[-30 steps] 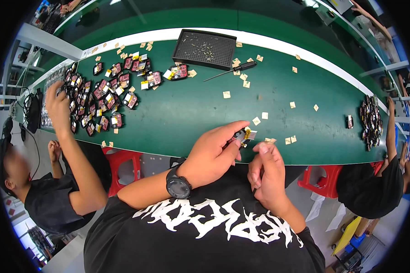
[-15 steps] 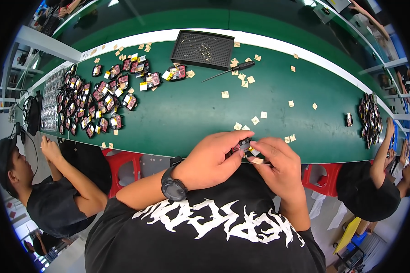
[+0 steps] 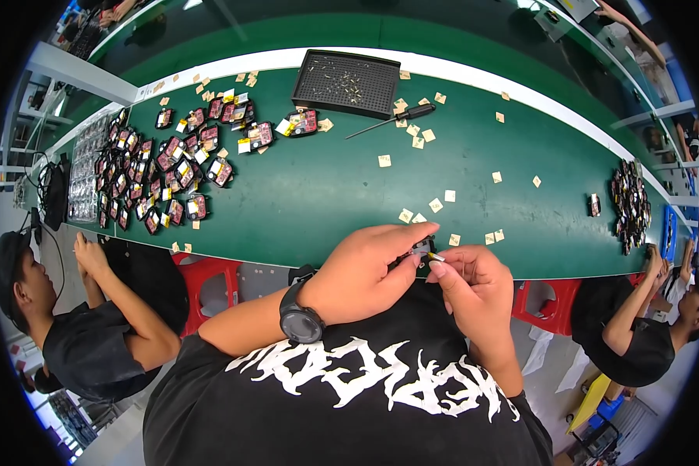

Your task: Assembling small components into smartwatch bodies on a production line.

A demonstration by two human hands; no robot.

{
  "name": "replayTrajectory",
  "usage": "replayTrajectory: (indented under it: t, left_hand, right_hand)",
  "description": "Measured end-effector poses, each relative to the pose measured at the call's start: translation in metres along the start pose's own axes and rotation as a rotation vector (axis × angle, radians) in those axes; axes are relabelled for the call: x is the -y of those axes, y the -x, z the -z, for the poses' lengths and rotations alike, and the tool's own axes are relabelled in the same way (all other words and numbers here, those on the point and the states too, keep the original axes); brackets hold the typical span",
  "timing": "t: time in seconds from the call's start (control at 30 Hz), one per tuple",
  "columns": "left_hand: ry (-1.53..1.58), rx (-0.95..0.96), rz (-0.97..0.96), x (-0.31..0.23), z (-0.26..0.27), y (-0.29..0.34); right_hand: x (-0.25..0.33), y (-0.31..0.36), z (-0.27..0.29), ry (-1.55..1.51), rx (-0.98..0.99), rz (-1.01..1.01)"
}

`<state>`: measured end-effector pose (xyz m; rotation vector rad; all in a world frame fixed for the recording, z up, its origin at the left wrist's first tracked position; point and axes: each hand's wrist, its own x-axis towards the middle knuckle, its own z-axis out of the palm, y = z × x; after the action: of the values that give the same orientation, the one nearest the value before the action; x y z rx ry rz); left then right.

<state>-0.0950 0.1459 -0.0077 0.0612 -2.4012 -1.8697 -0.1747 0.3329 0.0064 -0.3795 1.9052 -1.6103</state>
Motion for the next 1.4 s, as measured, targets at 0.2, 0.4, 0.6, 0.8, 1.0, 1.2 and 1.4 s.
replayTrajectory:
  t: [0.2,0.4,0.6,0.8,1.0,1.2,1.4]
  left_hand:
    - [0.130,-0.001,0.131,0.002,-0.001,-0.002]
    - [0.136,0.099,0.179,0.003,0.003,-0.004]
    - [0.265,0.084,0.110,0.011,-0.003,0.001]
    - [0.298,0.190,0.115,0.012,0.000,0.005]
    - [0.335,0.307,0.015,0.013,0.005,0.000]
    - [0.287,0.215,0.133,0.012,-0.001,0.000]
    - [0.420,0.196,0.401,0.003,-0.001,-0.002]
  right_hand:
    - [-0.002,0.002,-0.005,-0.067,0.028,0.008]
    - [-0.011,-0.006,-0.007,0.153,-0.053,0.154]
    - [-0.022,-0.010,-0.007,0.218,-0.081,0.240]
    - [-0.015,-0.009,-0.013,-0.236,-0.168,0.012]
    - [-0.018,-0.006,-0.003,-0.266,-0.050,-0.115]
    - [-0.007,-0.006,-0.004,-0.340,-0.028,-0.151]
    - [-0.024,-0.001,-0.004,-0.114,-0.038,-0.060]
